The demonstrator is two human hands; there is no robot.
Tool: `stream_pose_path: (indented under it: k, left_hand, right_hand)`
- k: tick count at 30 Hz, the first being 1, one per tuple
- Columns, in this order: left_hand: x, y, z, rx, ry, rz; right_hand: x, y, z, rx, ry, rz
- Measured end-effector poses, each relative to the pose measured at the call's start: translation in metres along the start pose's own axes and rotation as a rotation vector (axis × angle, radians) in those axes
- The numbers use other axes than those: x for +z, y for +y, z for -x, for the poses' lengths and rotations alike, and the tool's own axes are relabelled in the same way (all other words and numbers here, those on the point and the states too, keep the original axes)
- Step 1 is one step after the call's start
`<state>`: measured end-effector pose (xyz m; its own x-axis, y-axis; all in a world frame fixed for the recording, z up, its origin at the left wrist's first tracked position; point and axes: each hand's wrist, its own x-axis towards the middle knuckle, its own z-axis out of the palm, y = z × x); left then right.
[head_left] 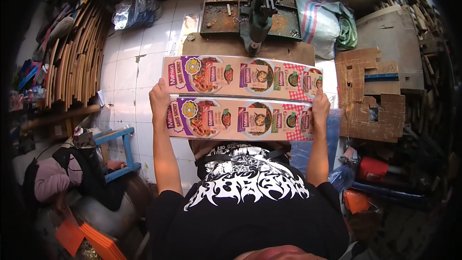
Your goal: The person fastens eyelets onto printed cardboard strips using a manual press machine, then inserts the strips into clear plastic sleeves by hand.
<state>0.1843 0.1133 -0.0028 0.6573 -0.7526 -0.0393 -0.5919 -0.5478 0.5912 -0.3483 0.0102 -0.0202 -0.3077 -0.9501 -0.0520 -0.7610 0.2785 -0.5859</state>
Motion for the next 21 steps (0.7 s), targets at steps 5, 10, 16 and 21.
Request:
stream_pose_path:
  k: [5, 10, 16, 21]
  left_hand:
    - [-0.0020, 0.0020, 0.0009, -0.002, 0.004, -0.003]
    - [-0.0019, 0.0022, 0.0010, 0.001, -0.006, -0.029]
    - [-0.0024, 0.0008, -0.0010, 0.011, -0.015, -0.041]
    - [-0.0027, -0.0003, -0.0029, 0.021, -0.022, -0.060]
  right_hand:
    - [0.0004, -0.0013, -0.0029, -0.015, 0.008, 0.005]
    - [-0.0008, -0.0021, -0.0045, 0.010, -0.019, 0.032]
    - [-0.0031, -0.0037, -0.0070, 0.006, -0.034, 0.034]
    - [-0.0062, -0.0091, -0.0049, -0.018, -0.035, 0.052]
